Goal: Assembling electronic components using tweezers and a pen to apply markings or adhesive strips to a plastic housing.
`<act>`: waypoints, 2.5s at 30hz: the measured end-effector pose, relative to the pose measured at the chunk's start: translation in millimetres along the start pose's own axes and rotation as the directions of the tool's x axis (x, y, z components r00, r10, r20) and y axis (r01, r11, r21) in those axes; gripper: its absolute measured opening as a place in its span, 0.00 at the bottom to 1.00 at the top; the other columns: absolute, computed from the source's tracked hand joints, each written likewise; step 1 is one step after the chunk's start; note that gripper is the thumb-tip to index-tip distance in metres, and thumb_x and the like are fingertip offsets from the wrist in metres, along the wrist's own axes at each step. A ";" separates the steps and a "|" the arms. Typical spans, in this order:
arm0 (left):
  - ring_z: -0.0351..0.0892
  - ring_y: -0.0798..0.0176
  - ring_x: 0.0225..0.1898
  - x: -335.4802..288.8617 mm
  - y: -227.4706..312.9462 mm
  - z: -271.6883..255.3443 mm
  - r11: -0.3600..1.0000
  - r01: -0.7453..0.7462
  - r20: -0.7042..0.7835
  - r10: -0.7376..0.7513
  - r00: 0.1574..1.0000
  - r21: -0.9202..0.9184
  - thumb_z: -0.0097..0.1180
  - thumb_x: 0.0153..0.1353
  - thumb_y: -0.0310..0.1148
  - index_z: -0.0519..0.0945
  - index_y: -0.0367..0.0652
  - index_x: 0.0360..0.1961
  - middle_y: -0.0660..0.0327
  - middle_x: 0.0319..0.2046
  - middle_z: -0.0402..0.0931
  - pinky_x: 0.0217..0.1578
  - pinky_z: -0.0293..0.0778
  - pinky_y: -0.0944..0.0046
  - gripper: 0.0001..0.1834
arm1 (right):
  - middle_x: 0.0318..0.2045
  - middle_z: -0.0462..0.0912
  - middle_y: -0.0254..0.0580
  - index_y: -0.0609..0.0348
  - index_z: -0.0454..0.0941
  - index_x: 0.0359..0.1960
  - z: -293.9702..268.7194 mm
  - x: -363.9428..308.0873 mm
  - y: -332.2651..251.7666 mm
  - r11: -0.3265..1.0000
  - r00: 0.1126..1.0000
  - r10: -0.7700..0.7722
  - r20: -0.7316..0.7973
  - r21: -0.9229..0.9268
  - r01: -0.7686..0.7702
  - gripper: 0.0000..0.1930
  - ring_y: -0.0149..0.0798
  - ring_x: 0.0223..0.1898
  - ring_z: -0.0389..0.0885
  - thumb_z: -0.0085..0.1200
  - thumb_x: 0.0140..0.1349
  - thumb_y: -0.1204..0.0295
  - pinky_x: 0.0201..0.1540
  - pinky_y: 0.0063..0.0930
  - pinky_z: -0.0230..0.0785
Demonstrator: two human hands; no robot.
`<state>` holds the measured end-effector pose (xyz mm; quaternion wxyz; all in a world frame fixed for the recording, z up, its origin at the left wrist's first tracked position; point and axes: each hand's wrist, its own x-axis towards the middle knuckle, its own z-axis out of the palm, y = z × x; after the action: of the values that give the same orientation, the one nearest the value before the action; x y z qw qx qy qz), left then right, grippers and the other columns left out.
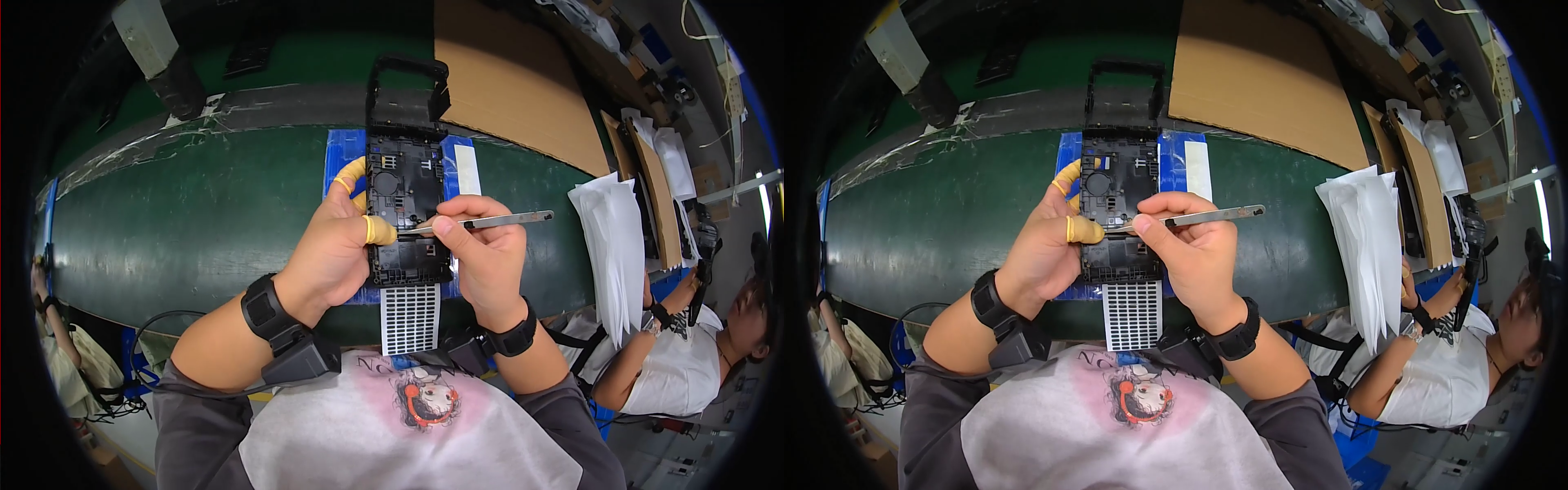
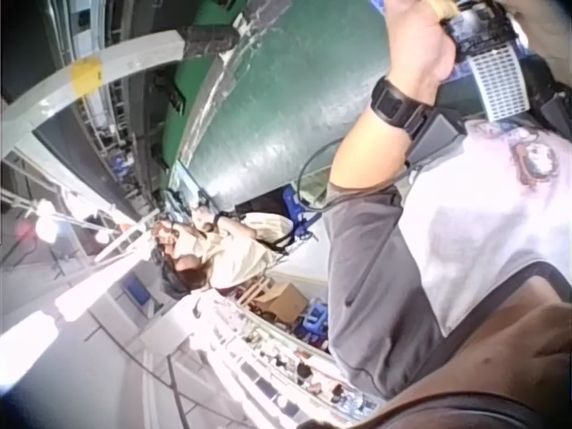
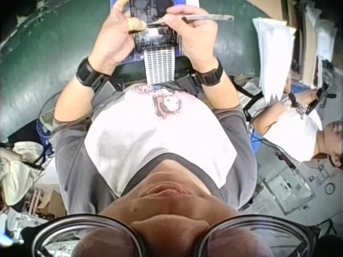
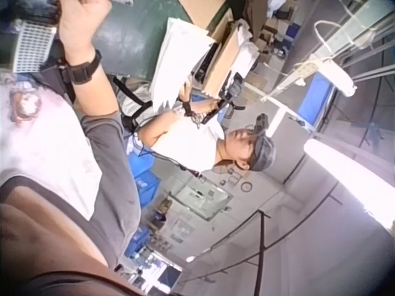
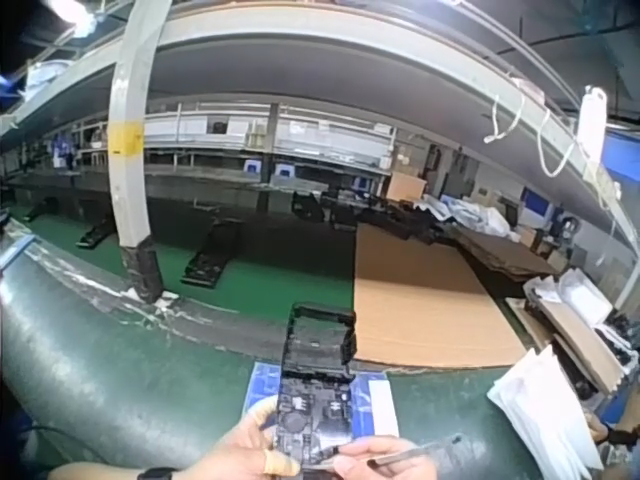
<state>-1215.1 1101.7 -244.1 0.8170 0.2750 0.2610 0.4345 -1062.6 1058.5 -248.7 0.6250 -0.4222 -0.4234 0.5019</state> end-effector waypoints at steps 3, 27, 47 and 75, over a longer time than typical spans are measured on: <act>0.69 0.62 0.44 2.6 1.5 -2.8 0.981 -0.144 0.027 0.142 0.990 0.127 0.41 0.36 0.10 0.52 0.41 0.54 0.56 0.43 0.65 0.41 0.70 0.66 0.38 | 0.22 0.76 0.38 0.66 0.72 0.32 -6.6 7.1 -2.9 0.998 0.996 -0.016 -0.092 0.054 0.021 0.08 0.20 0.18 0.66 0.53 0.49 0.80 0.19 0.10 0.57; 0.73 0.67 0.35 21.4 21.1 -18.9 0.955 -0.296 -0.173 0.288 0.942 -0.023 0.45 0.58 0.37 0.62 0.43 0.45 0.60 0.35 0.70 0.33 0.75 0.66 0.16 | 0.17 0.73 0.32 0.68 0.72 0.31 -28.2 21.2 16.7 0.977 0.986 0.122 -0.113 -0.158 -0.139 0.08 0.23 0.20 0.72 0.51 0.47 0.82 0.22 0.11 0.60; 0.69 0.67 0.42 2.0 5.7 1.2 0.992 -0.078 -0.088 0.069 0.994 -0.096 0.43 0.59 0.35 0.60 0.46 0.48 0.61 0.42 0.67 0.41 0.70 0.65 0.16 | 0.26 0.76 0.41 0.71 0.70 0.35 11.0 29.4 0.8 0.998 1.000 0.000 0.011 0.068 0.000 0.10 0.30 0.28 0.76 0.51 0.49 0.82 0.34 0.18 0.68; 0.67 0.67 0.45 -1.4 6.1 0.0 0.989 -0.069 -0.037 0.065 0.997 -0.128 0.43 0.59 0.35 0.61 0.46 0.48 0.62 0.43 0.65 0.45 0.66 0.65 0.16 | 0.26 0.77 0.42 0.71 0.70 0.35 12.6 27.3 0.3 1.000 0.999 -0.012 0.033 0.004 0.012 0.11 0.30 0.28 0.76 0.52 0.48 0.82 0.34 0.18 0.68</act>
<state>-1219.2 1103.3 -239.7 0.8135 0.2229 0.2364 0.4823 -1071.0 1086.7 -242.6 0.6217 -0.4102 -0.4352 0.5058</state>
